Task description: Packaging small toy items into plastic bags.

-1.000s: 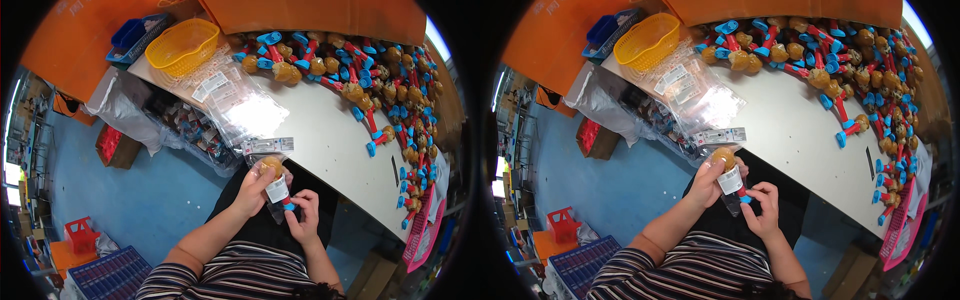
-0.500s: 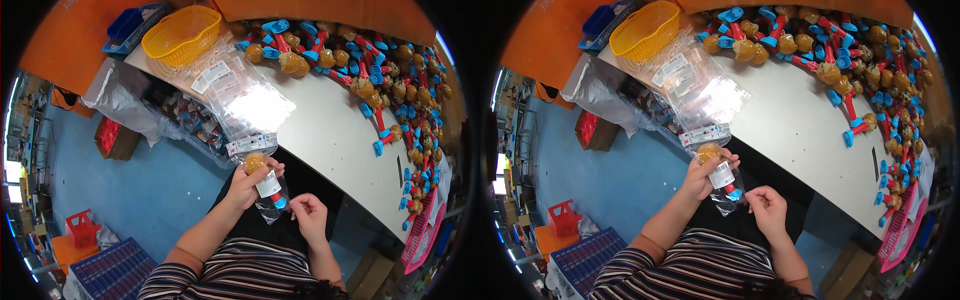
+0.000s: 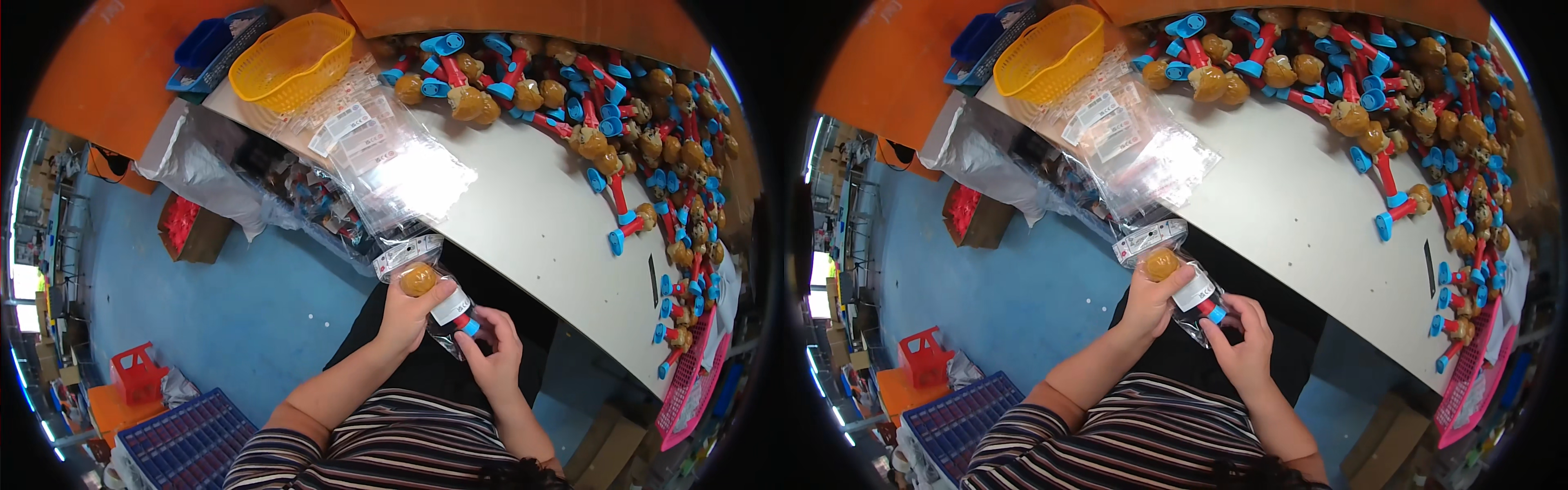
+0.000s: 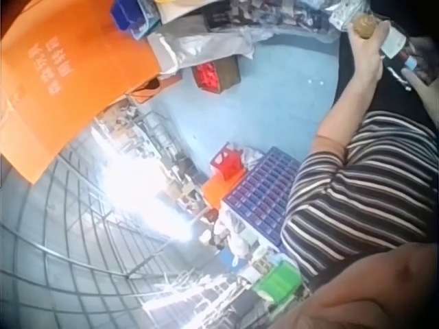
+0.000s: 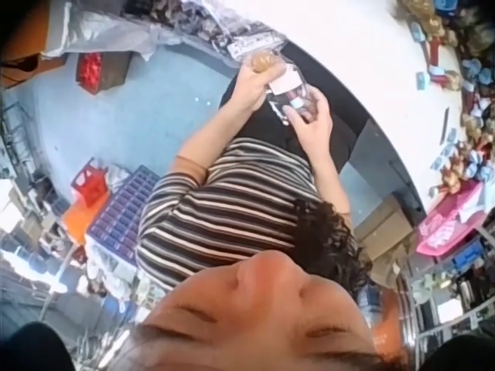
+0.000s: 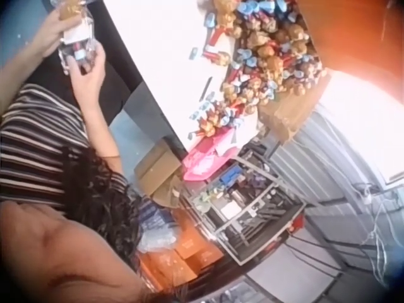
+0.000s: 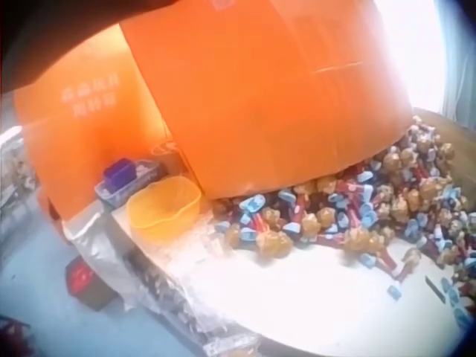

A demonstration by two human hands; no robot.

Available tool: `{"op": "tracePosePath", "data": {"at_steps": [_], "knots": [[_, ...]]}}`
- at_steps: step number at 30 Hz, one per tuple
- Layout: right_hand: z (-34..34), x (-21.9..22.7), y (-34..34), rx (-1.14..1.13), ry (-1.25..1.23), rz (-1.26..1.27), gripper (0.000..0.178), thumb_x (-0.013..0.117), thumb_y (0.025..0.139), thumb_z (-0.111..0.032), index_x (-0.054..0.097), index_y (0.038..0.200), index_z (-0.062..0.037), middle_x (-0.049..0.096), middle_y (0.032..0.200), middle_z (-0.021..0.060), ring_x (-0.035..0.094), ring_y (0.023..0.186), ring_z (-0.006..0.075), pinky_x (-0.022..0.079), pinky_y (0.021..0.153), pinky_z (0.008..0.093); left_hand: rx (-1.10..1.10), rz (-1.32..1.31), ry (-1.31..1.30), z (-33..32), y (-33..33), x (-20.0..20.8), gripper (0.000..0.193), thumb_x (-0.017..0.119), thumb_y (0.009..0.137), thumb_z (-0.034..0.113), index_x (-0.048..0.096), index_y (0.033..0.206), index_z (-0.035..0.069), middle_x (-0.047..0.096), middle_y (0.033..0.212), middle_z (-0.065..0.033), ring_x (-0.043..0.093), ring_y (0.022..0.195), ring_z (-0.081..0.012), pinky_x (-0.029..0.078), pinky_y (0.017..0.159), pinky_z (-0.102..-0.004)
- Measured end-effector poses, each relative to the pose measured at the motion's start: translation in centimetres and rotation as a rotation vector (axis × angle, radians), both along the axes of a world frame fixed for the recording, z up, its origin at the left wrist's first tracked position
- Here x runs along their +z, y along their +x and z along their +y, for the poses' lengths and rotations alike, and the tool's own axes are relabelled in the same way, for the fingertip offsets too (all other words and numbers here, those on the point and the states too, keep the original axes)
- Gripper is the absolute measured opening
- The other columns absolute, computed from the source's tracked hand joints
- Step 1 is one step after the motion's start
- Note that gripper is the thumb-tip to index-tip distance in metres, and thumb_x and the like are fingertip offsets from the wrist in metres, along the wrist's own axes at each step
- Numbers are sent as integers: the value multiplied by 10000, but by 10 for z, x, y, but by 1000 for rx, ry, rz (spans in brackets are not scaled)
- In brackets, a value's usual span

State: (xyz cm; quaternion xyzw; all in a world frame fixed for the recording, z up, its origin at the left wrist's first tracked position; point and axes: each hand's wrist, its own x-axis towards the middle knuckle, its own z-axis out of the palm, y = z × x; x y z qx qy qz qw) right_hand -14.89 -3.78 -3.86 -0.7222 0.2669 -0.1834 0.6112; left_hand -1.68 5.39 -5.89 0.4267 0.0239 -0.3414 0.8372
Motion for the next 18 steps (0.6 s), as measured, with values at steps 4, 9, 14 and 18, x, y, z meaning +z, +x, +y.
{"op": "tracePosePath", "data": {"at_steps": [4, 9, 14, 18], "knots": [[-3, -8, -2, 51, -33, -59, 364, 788, 771, -22, 614, 1086, 36, 605, 1027, 122, 655, 836, 164, 544, 726, 249, -31, 26, -27, 7, -2, -3, 370, 711, 849, -3, 516, 1163, 30, 624, 1015, -68, 648, 905, -165, 550, 824, -328], [-5, -12, 3, 100, -204, -35, 499, 807, 765, -73, 555, 1183, 26, 659, 959, 132, 669, 822, 183, 537, 726, 276, -127, 23, -153, 23, 2, -10, 481, 548, 982, 224, 377, 1409, 83, 500, 1352, -221, 438, 1312, -425, 384, 1080, -512], [-1, -23, 11, 150, -286, -58, 587, 819, 762, -167, 520, 1236, 7, 676, 959, 172, 677, 823, 280, 537, 766, 345, -111, 125, -392, 31, 9, -12, 522, 505, 996, 265, 315, 1450, 92, 353, 1490, -224, 371, 1366, -402, 343, 1113, -517], [-3, -16, 25, 250, -575, -48, 550, 849, 711, -139, 578, 1166, 7, 664, 971, 160, 662, 850, 288, 536, 785, 343, -71, 118, -346, 37, 15, -14, 568, 538, 979, 301, 328, 1459, 83, 324, 1508, -222, 360, 1368, -414, 354, 1107, -530]]}}
